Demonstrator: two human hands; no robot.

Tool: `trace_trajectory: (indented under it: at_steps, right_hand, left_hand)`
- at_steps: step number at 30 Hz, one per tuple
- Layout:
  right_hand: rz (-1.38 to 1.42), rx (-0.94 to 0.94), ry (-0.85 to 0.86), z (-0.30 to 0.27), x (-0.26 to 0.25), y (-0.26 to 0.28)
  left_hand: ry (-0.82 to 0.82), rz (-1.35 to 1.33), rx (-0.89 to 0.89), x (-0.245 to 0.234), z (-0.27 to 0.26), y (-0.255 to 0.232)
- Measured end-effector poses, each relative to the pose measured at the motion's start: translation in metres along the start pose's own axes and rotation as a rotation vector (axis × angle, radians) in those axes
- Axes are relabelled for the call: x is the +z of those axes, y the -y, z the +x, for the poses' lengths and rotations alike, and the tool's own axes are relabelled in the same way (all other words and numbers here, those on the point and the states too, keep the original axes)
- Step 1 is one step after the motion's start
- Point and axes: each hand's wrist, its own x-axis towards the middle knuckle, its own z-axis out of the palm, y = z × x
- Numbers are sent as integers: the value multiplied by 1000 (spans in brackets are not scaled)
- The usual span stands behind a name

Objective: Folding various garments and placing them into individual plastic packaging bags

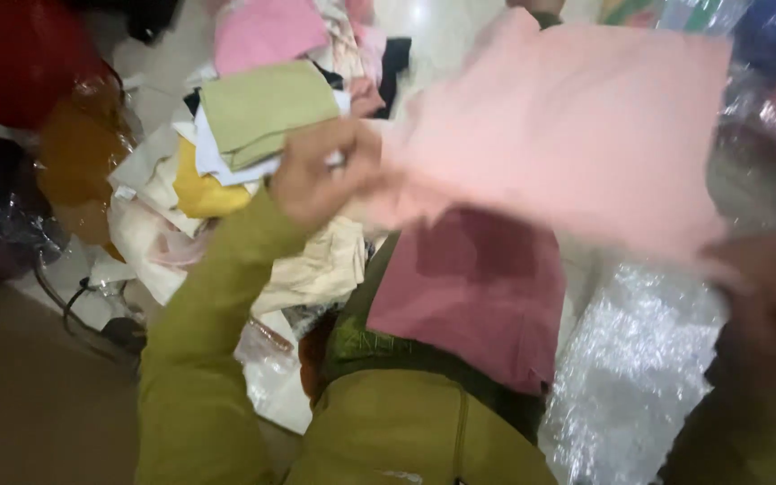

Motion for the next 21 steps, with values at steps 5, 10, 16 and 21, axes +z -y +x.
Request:
trace_trajectory:
  at_steps: [5, 10, 16, 21]
  right_hand:
    - [171, 568, 351, -95, 47, -17]
    - [-6, 752, 360, -149, 81, 4]
    - [1194, 1365, 463, -152, 152, 49]
    - [1435, 1504, 303, -139, 172, 58]
  left_hand:
    - [915, -212, -515, 55, -116, 48]
    - [960, 32, -255, 84, -53, 76]
    - [444, 286, -429, 185, 22, 205]
    - [335, 321, -852, 209, 48, 218]
